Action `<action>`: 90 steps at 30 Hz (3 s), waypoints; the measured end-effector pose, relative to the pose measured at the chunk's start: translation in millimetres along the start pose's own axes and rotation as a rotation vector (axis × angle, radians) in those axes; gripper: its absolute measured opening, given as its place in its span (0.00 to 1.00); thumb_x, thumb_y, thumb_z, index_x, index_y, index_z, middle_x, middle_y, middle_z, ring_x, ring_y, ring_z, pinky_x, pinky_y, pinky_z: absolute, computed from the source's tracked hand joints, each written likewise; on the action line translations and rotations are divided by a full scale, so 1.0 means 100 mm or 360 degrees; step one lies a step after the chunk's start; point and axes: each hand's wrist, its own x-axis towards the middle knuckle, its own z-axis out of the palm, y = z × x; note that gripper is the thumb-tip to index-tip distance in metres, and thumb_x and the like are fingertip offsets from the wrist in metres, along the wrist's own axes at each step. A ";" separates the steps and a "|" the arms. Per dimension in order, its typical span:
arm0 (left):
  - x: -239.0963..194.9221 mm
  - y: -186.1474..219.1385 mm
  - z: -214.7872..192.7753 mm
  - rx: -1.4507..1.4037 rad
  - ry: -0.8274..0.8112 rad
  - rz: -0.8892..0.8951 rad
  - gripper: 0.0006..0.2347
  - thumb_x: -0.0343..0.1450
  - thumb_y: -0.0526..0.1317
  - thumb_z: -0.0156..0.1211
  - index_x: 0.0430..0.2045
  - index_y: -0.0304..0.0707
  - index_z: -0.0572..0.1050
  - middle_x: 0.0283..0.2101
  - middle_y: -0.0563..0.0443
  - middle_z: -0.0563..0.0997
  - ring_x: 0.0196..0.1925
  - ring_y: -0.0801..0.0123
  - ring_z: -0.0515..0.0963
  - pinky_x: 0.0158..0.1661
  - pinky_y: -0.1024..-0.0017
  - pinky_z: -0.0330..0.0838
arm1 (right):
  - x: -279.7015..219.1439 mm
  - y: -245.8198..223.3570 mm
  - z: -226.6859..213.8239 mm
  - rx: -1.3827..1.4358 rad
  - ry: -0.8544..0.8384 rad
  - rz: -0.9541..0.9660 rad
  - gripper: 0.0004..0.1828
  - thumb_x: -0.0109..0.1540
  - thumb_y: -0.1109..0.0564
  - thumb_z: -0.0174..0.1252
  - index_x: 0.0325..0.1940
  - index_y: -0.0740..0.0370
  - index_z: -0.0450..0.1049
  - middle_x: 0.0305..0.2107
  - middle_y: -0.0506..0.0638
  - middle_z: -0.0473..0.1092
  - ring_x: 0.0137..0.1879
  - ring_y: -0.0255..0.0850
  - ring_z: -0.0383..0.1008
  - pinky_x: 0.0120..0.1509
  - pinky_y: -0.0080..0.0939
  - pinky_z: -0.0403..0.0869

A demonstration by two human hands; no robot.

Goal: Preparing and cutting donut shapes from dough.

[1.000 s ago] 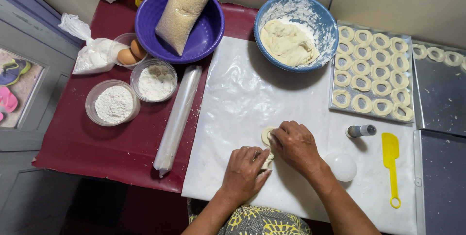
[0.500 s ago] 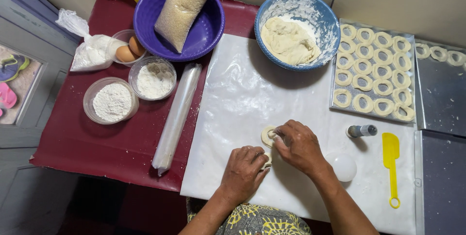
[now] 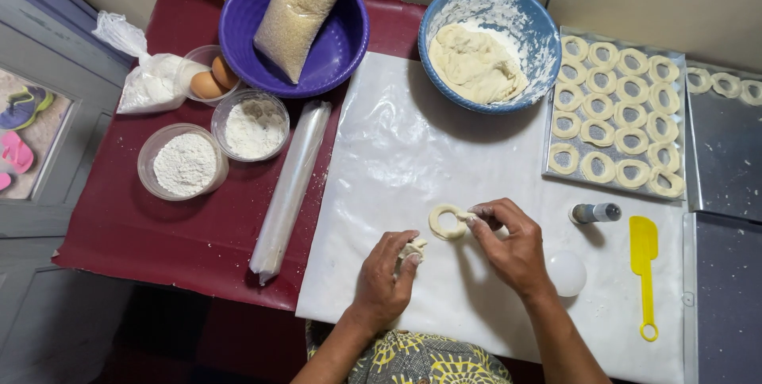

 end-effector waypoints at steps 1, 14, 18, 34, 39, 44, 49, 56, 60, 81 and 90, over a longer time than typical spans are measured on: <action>0.01 0.01 -0.01 -0.0002 -0.0008 0.0005 0.12 0.74 0.34 0.56 0.51 0.33 0.72 0.43 0.44 0.79 0.43 0.62 0.81 0.43 0.65 0.76 | -0.07 -0.13 0.04 -0.0001 0.0009 0.0004 0.06 0.60 0.62 0.63 0.41 0.66 0.81 0.33 0.50 0.76 0.35 0.37 0.74 0.40 0.38 0.76; 0.07 -0.45 0.26 -0.1664 0.0240 -0.0817 0.11 0.81 0.44 0.50 0.41 0.32 0.71 0.33 0.50 0.74 0.32 0.76 0.73 0.34 0.77 0.71 | -0.57 -0.62 0.49 0.0095 -0.0236 -0.0702 0.15 0.56 0.70 0.62 0.47 0.67 0.78 0.46 0.61 0.72 0.49 0.50 0.78 0.48 0.42 0.80; 0.23 -0.42 0.06 -0.1841 0.0279 -0.0701 0.10 0.84 0.43 0.55 0.41 0.33 0.69 0.25 0.53 0.69 0.20 0.81 0.66 0.17 0.83 0.59 | -0.62 -0.37 0.47 0.0132 -0.0156 -0.0610 0.15 0.56 0.70 0.61 0.47 0.66 0.79 0.47 0.62 0.73 0.50 0.48 0.80 0.48 0.40 0.82; 0.78 -0.44 -0.20 0.0203 0.0274 -0.0497 0.21 0.84 0.47 0.43 0.27 0.36 0.80 0.21 0.48 0.79 0.21 0.71 0.73 0.26 0.67 0.68 | -0.59 -0.04 0.26 0.0083 0.0001 -0.0372 0.14 0.57 0.69 0.59 0.46 0.65 0.80 0.44 0.57 0.76 0.47 0.43 0.82 0.48 0.38 0.82; 0.65 -0.17 -0.20 0.0570 -0.0138 -0.0202 0.26 0.74 0.33 0.43 0.70 0.56 0.60 0.56 0.52 0.78 0.62 0.64 0.74 0.65 0.57 0.64 | -0.52 0.02 0.17 -0.0012 0.0137 -0.0219 0.13 0.59 0.68 0.58 0.46 0.65 0.80 0.44 0.56 0.76 0.46 0.43 0.82 0.45 0.38 0.81; 0.56 -0.25 -0.23 0.1201 -0.0232 0.0407 0.36 0.67 0.35 0.51 0.74 0.59 0.47 0.78 0.49 0.46 0.78 0.54 0.37 0.67 0.40 0.19 | -0.34 0.07 0.14 -0.0170 0.0203 -0.0169 0.12 0.60 0.66 0.58 0.47 0.65 0.80 0.44 0.57 0.76 0.49 0.46 0.80 0.48 0.41 0.80; 0.56 -0.22 -0.35 0.0591 -0.0470 0.0074 0.35 0.73 0.32 0.50 0.74 0.60 0.38 0.79 0.54 0.37 0.80 0.51 0.34 0.69 0.41 0.12 | -0.14 0.07 0.18 -0.0345 0.0222 -0.0305 0.14 0.59 0.65 0.59 0.48 0.65 0.80 0.43 0.57 0.75 0.50 0.48 0.78 0.54 0.47 0.77; 0.54 -0.18 -0.31 0.0363 -0.0255 -0.0203 0.37 0.70 0.31 0.54 0.74 0.72 0.49 0.83 0.46 0.34 0.77 0.54 0.60 0.64 0.58 0.67 | 0.04 0.06 0.30 -0.0582 0.0022 -0.0426 0.18 0.59 0.61 0.60 0.53 0.63 0.79 0.43 0.56 0.74 0.52 0.46 0.73 0.58 0.49 0.70; 0.57 -0.01 -0.20 0.1147 -0.0058 0.0209 0.40 0.61 0.42 0.70 0.69 0.48 0.53 0.76 0.38 0.48 0.76 0.37 0.54 0.69 0.36 0.40 | 0.06 0.07 0.33 -0.0701 -0.0100 -0.0406 0.19 0.60 0.58 0.62 0.55 0.60 0.80 0.42 0.55 0.73 0.50 0.45 0.71 0.56 0.48 0.69; 0.74 0.02 0.28 0.0999 -0.0120 0.0239 0.08 0.70 0.39 0.65 0.41 0.40 0.81 0.38 0.51 0.78 0.44 0.65 0.75 0.50 0.60 0.64 | 0.05 0.12 0.16 -0.0473 0.0019 -0.0487 0.17 0.60 0.62 0.61 0.54 0.62 0.78 0.41 0.52 0.74 0.49 0.45 0.75 0.56 0.47 0.72; 0.80 0.00 0.32 0.1073 -0.0197 0.0229 0.08 0.71 0.41 0.66 0.40 0.40 0.82 0.37 0.50 0.79 0.42 0.64 0.76 0.46 0.62 0.67 | -0.02 0.17 0.31 -0.0603 -0.0095 -0.0249 0.10 0.60 0.58 0.63 0.45 0.61 0.80 0.38 0.51 0.73 0.47 0.43 0.74 0.56 0.48 0.71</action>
